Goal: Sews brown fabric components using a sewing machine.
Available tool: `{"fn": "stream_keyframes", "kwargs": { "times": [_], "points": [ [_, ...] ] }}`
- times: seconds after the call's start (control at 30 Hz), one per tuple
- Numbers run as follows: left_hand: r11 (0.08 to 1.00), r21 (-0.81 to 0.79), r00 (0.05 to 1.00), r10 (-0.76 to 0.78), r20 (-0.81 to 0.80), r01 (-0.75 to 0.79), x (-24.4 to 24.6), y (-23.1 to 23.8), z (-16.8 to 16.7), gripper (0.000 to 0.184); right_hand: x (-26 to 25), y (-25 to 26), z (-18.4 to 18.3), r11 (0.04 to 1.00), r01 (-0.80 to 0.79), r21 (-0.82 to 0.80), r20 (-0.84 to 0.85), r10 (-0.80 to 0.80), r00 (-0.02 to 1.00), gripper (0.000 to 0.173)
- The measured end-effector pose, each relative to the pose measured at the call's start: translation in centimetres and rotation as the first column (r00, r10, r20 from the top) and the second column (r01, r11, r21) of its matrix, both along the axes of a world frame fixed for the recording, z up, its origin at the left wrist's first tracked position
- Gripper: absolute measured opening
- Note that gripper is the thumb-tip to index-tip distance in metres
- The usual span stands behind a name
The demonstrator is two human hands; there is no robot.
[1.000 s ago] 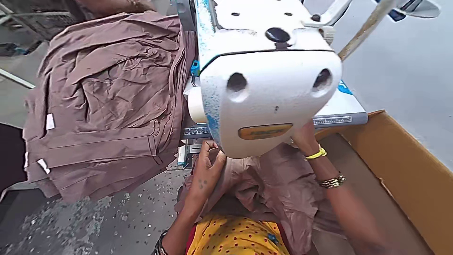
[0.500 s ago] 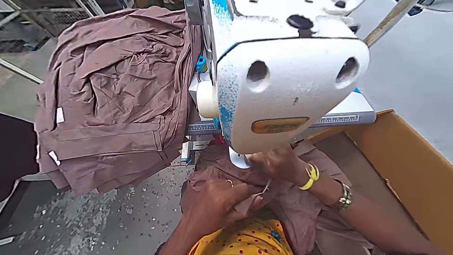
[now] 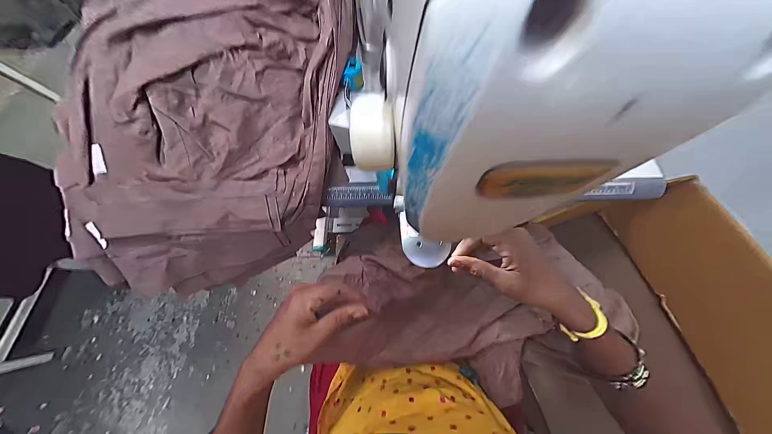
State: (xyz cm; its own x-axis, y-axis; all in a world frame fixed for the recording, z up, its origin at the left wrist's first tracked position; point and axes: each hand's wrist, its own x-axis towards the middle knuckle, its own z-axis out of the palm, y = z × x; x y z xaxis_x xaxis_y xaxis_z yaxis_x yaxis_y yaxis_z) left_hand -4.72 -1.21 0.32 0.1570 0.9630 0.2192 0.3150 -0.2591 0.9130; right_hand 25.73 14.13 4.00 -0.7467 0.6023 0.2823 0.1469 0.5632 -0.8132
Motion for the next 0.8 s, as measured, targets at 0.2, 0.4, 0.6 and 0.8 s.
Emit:
{"fn": "stream_keyframes", "kwargs": {
  "times": [0.2,0.4,0.6,0.8],
  "points": [
    [0.869,-0.02,0.868,0.491,-0.072,-0.494,-1.5,1.6,-4.7,0.018,1.8,-2.2,-0.9,0.993,-0.111,-0.029,0.112,0.113,0.987,0.024],
    [0.851,0.006,0.846,0.523,-0.102,-0.525,-0.2,4.0,-4.9,0.018,0.8,-6.8,-5.2,0.914,-0.325,-0.243,0.11,0.358,0.927,0.019],
    [0.873,0.111,0.829,0.486,-0.276,-0.475,-0.7,3.5,-6.3,0.022,1.9,-7.8,-9.7,0.994,-0.069,-0.09,0.758,0.113,0.642,0.033],
    [0.87,0.082,0.832,0.489,-0.26,-0.486,-1.5,2.0,-8.2,0.024,2.7,-8.9,-10.7,0.981,-0.105,0.164,0.836,-0.082,0.543,0.031]
  ]
}}
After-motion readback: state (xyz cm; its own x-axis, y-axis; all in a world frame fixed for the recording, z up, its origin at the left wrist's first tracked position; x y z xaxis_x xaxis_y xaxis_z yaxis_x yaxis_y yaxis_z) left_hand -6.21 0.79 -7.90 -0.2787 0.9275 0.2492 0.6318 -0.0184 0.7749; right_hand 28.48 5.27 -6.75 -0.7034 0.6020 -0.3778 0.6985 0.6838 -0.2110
